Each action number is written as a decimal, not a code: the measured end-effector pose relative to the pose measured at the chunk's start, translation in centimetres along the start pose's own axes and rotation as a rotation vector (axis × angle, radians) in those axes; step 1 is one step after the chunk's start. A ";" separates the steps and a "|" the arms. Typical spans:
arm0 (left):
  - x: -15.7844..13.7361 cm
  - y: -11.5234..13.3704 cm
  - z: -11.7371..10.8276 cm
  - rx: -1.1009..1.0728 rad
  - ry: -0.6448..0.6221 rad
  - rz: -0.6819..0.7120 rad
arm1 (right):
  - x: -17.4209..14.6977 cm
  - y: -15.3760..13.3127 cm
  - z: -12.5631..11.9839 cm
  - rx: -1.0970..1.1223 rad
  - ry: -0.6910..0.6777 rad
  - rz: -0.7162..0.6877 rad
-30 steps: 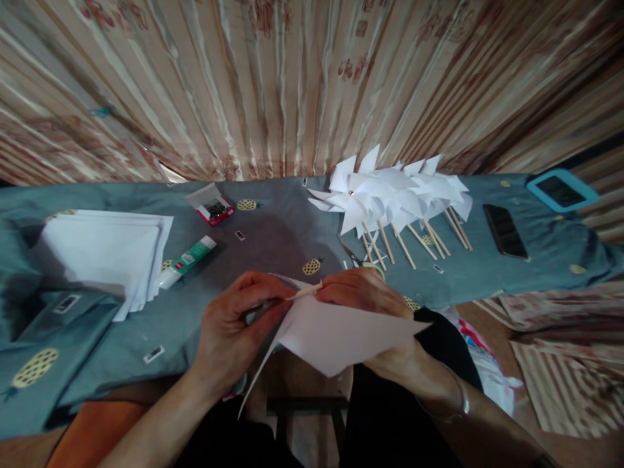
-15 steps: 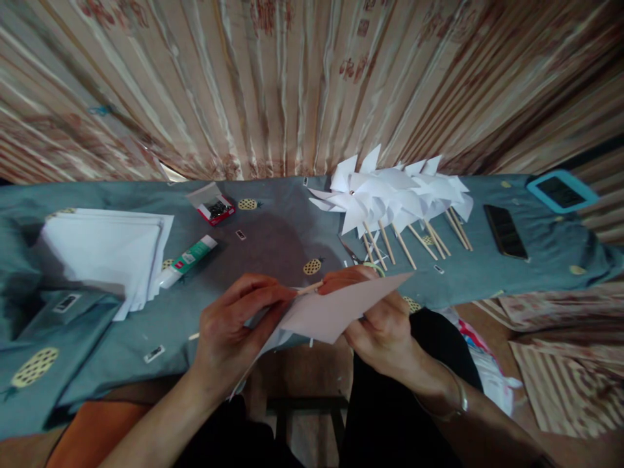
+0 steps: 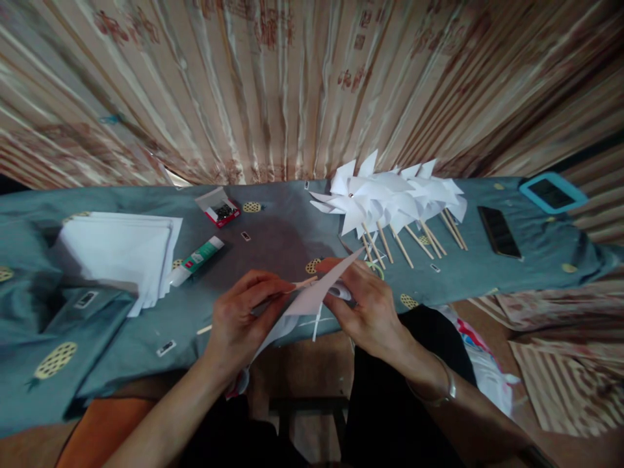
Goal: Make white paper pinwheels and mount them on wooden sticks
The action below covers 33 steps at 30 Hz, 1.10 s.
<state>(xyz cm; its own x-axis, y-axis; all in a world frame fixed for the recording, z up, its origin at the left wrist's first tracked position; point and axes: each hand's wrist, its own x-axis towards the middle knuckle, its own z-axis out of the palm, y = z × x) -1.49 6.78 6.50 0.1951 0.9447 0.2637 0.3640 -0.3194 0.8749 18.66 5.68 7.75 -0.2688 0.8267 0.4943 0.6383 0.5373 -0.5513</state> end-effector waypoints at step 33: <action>-0.9 -2.8 0.8 -0.048 -0.065 -0.096 | -0.3 2.5 2.4 0.100 -0.216 0.056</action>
<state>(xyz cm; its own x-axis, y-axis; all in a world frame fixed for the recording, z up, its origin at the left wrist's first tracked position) -1.90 6.75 3.51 0.2209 0.9633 0.1522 0.3401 -0.2224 0.9137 18.60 7.19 4.59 -0.3903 0.8664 0.3116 0.5849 0.4947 -0.6428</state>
